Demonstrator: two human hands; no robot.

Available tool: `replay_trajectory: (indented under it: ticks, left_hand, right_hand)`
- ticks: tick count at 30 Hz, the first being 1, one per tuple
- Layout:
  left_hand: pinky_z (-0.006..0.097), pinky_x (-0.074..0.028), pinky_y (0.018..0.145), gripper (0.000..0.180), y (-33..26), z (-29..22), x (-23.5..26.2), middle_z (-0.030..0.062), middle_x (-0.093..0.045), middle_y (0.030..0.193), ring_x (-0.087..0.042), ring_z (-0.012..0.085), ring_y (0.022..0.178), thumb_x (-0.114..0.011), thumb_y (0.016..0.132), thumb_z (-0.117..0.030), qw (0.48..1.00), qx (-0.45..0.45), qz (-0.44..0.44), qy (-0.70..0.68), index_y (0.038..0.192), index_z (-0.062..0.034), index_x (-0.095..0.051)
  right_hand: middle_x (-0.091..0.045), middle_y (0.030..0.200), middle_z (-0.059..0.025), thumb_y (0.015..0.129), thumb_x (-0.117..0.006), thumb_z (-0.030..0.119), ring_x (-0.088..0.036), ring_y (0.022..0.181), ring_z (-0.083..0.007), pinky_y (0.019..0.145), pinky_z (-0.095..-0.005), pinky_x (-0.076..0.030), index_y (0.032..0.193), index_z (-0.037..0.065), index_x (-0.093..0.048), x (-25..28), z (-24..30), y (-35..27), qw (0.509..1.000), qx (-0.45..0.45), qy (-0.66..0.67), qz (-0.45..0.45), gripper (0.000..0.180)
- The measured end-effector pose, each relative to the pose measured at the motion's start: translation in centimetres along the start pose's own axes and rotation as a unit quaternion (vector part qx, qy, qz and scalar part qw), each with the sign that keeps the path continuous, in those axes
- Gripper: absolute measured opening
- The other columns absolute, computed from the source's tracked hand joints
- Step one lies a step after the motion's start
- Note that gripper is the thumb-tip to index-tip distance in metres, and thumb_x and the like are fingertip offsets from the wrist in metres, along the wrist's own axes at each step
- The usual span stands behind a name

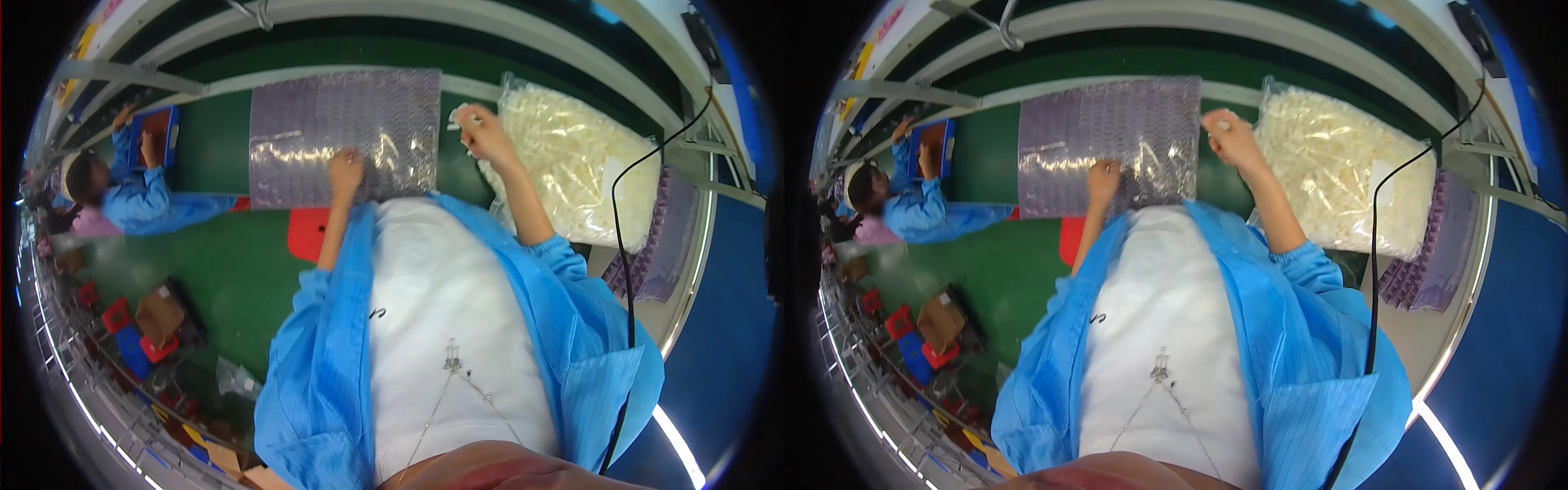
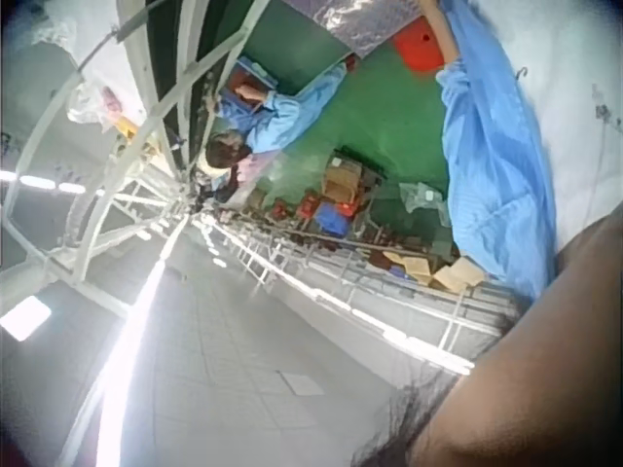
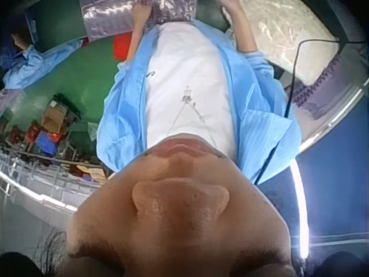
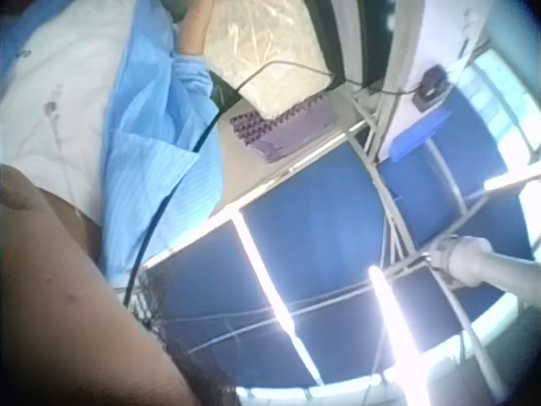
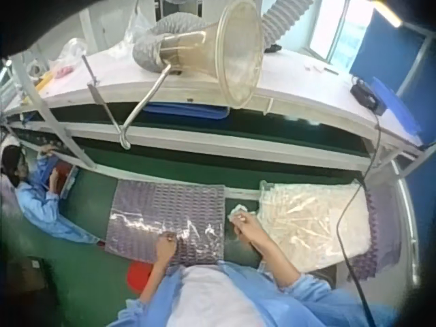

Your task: The person places white cylindrical objects into purple capsule halves and then closes them. The person works at a green table, handling a stack of purple capsule shells and a bag of white objects, assembling them one by one.

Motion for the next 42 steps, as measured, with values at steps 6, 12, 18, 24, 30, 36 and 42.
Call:
replay_trajectory:
  ticks: [6, 12, 18, 24, 30, 36, 42]
  left_hand:
    - [0.046, -0.040, 0.092, 0.042, -1.5, -5.5, -7.1, 0.0202, -0.044, 0.122, -0.043, 0.0391, 0.112, -0.067, 0.075, -0.024, 0.967, -0.205, 0.073, 0.135, 0.113, -0.0087, -0.058]
    - [0.049, -0.035, 0.098, 0.058, 2.8, -8.0, -7.5, 0.0174, -0.039, 0.130, -0.038, 0.0373, 0.119, -0.071, 0.072, -0.026, 0.949, -0.251, 0.065, 0.177, 0.126, -0.0208, -0.051]
    - [0.049, -0.033, 0.100, 0.060, 1.5, -10.5, -9.7, 0.0144, -0.039, 0.132, -0.039, 0.0366, 0.120, -0.072, 0.073, -0.028, 0.905, -0.371, 0.118, 0.171, 0.129, -0.0208, -0.048]
    - [0.048, -0.035, 0.095, 0.063, 0.6, -7.3, -9.6, 0.0156, -0.038, 0.133, -0.038, 0.0349, 0.122, -0.072, 0.072, -0.032, 0.928, -0.266, 0.231, 0.124, 0.129, -0.0181, -0.048]
    - [0.067, -0.016, 0.102, 0.081, -0.7, -6.7, -7.5, 0.0205, -0.016, 0.148, -0.014, 0.0474, 0.134, -0.064, 0.075, -0.055, 0.923, -0.251, 0.153, 0.248, 0.143, -0.0237, -0.031]
    - [0.072, -0.013, 0.099, 0.090, -0.5, -6.6, -8.1, 0.0207, -0.003, 0.152, -0.005, 0.0526, 0.135, -0.061, 0.074, -0.061, 0.909, -0.232, 0.175, 0.298, 0.146, -0.0291, -0.020]
    - [0.071, -0.010, 0.101, 0.092, -0.5, -6.1, -8.4, 0.0184, -0.004, 0.153, -0.003, 0.0489, 0.137, -0.065, 0.072, -0.059, 0.910, -0.212, 0.182, 0.305, 0.146, -0.0325, -0.018]
  right_hand:
    - [-0.065, 0.069, -0.0098, 0.089, -0.056, 0.022, -0.060, 0.056, -0.0169, 0.054, -0.0305, -0.048, 0.102, 0.006, -0.064, -1.6, -18.9, 0.4, 0.969, -0.070, -0.236, 0.026, 0.022]
    - [-0.066, 0.077, -0.0197, 0.092, -0.047, 0.033, -0.065, 0.074, -0.0372, 0.066, -0.0466, -0.051, 0.095, 0.005, -0.065, -4.0, -15.5, 2.8, 0.884, 0.009, -0.466, -0.045, 0.034]
    - [-0.066, 0.082, -0.0223, 0.095, -0.039, 0.035, -0.065, 0.078, -0.0400, 0.067, -0.0509, -0.051, 0.096, 0.006, -0.059, -5.2, -15.6, 4.0, 0.847, -0.055, -0.529, -0.011, 0.036]
    - [-0.067, 0.085, -0.0205, 0.094, -0.039, 0.030, -0.067, 0.080, -0.0372, 0.069, -0.0487, -0.052, 0.099, 0.004, -0.057, -5.7, -15.0, 2.6, 0.841, -0.089, -0.534, 0.002, 0.032]
    - [-0.068, 0.085, -0.0194, 0.091, -0.042, 0.024, -0.068, 0.077, -0.0349, 0.067, -0.0474, -0.054, 0.096, 0.005, -0.060, -7.4, -15.8, 1.6, 0.827, -0.066, -0.558, 0.025, 0.027]
    - [-0.070, 0.085, -0.0119, 0.084, -0.051, 0.019, -0.069, 0.077, -0.0300, 0.064, -0.0411, -0.055, 0.094, 0.006, -0.067, -9.4, -15.3, 3.4, 0.778, -0.031, -0.626, 0.034, 0.022]
    - [-0.069, 0.096, 0.0015, 0.082, -0.060, 0.024, -0.067, 0.088, -0.0217, 0.057, -0.0388, -0.054, 0.098, 0.012, -0.071, -11.5, -14.4, 6.9, 0.711, -0.150, -0.674, 0.132, 0.023]
Point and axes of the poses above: each hand's wrist, its own y-axis towards the middle knuckle, its own x-axis out of the back of the hand, z = x × y, the point moved 4 cm from there along y, towards the middle knuckle
